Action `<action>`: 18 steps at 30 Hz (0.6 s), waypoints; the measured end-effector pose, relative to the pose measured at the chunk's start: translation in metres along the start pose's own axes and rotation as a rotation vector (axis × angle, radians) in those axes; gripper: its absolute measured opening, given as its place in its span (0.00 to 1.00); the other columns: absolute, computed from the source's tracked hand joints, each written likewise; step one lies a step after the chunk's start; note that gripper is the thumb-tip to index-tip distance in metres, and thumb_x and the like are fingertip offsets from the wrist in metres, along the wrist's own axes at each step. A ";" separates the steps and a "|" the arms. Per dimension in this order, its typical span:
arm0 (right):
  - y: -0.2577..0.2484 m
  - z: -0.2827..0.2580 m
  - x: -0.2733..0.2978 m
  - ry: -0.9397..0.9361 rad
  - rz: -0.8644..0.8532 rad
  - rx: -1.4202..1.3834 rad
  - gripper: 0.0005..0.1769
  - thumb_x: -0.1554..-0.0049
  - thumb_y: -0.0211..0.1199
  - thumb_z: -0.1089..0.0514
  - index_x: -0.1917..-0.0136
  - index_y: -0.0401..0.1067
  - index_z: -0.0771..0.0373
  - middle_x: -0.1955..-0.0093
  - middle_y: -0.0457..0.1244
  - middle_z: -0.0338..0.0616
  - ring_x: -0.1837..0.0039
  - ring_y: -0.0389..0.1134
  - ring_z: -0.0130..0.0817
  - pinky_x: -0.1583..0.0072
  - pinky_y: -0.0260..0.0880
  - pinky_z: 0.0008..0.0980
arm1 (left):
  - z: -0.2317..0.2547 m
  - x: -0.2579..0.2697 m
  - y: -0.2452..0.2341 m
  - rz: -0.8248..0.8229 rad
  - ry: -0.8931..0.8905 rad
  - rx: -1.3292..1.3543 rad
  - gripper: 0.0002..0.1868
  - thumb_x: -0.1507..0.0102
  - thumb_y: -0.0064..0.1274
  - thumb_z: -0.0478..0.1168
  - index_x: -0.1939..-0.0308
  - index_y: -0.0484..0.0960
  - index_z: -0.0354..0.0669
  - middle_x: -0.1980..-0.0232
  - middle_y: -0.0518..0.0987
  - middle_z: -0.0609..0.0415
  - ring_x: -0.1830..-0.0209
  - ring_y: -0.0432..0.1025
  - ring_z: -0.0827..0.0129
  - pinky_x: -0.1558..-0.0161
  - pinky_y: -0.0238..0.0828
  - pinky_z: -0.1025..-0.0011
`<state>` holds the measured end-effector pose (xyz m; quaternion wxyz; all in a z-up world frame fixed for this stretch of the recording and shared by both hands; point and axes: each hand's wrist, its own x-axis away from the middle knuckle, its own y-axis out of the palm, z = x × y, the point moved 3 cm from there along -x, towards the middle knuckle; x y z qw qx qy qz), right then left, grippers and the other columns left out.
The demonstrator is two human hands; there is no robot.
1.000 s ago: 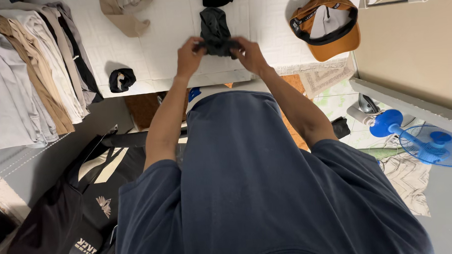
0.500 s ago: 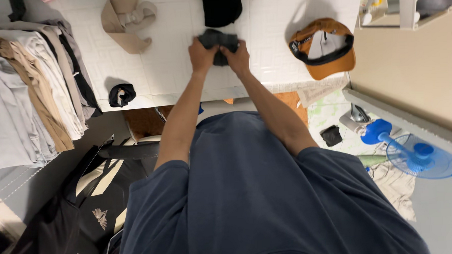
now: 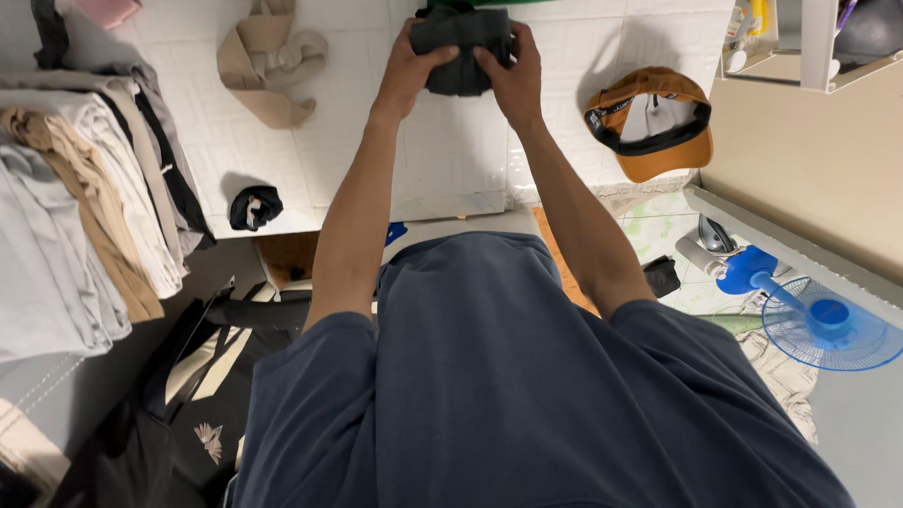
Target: The person folds various items by hand on a table, including a black bandana, socks, and a long tan strap. They pick up each item, spread it flat, fold it into a smaller shape, and place it on a stack.
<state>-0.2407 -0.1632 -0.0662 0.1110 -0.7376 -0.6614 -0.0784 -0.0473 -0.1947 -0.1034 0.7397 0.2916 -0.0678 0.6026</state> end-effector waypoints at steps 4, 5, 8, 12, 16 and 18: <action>0.010 -0.012 -0.017 -0.046 0.055 0.493 0.29 0.40 0.67 0.63 0.28 0.60 0.66 0.42 0.65 0.53 0.40 0.67 0.46 0.39 0.70 0.39 | 0.004 -0.010 -0.007 0.345 0.087 -0.547 0.30 0.42 0.68 0.42 0.42 0.70 0.38 0.47 0.80 0.46 0.46 0.77 0.58 0.43 0.76 0.66; 0.012 -0.016 -0.012 -0.201 0.069 0.607 0.31 0.39 0.65 0.65 0.26 0.59 0.67 0.36 0.61 0.57 0.35 0.62 0.51 0.34 0.66 0.44 | 0.006 -0.006 -0.004 0.427 0.211 -0.647 0.30 0.43 0.67 0.42 0.41 0.70 0.37 0.46 0.79 0.42 0.44 0.75 0.53 0.42 0.74 0.62; 0.029 -0.011 0.005 -0.487 -0.009 0.827 0.33 0.36 0.61 0.66 0.21 0.55 0.62 0.22 0.52 0.60 0.21 0.51 0.58 0.24 0.54 0.52 | 0.010 0.013 0.008 0.509 0.508 -0.946 0.27 0.35 0.56 0.41 0.35 0.69 0.38 0.36 0.74 0.38 0.33 0.66 0.44 0.31 0.62 0.53; 0.056 0.018 0.001 -0.461 -0.137 0.984 0.32 0.29 0.53 0.59 0.15 0.48 0.61 0.12 0.41 0.58 0.11 0.39 0.56 0.15 0.38 0.61 | -0.003 0.014 0.021 0.300 0.386 -1.259 0.27 0.24 0.37 0.47 0.22 0.58 0.44 0.18 0.58 0.45 0.15 0.48 0.49 0.17 0.45 0.51; 0.054 0.037 -0.011 -0.236 -0.234 1.105 0.35 0.27 0.47 0.51 0.14 0.43 0.64 0.12 0.34 0.63 0.12 0.32 0.60 0.19 0.28 0.65 | -0.017 0.012 0.010 0.165 0.315 -1.419 0.36 0.24 0.34 0.56 0.18 0.46 0.42 0.15 0.43 0.47 0.14 0.38 0.50 0.19 0.36 0.47; 0.049 0.039 -0.013 -0.213 -0.277 1.127 0.38 0.30 0.47 0.49 0.14 0.42 0.65 0.13 0.32 0.65 0.13 0.31 0.61 0.19 0.27 0.64 | -0.019 0.008 0.007 0.130 0.306 -1.429 0.38 0.25 0.34 0.59 0.18 0.45 0.43 0.15 0.41 0.50 0.14 0.38 0.51 0.19 0.34 0.47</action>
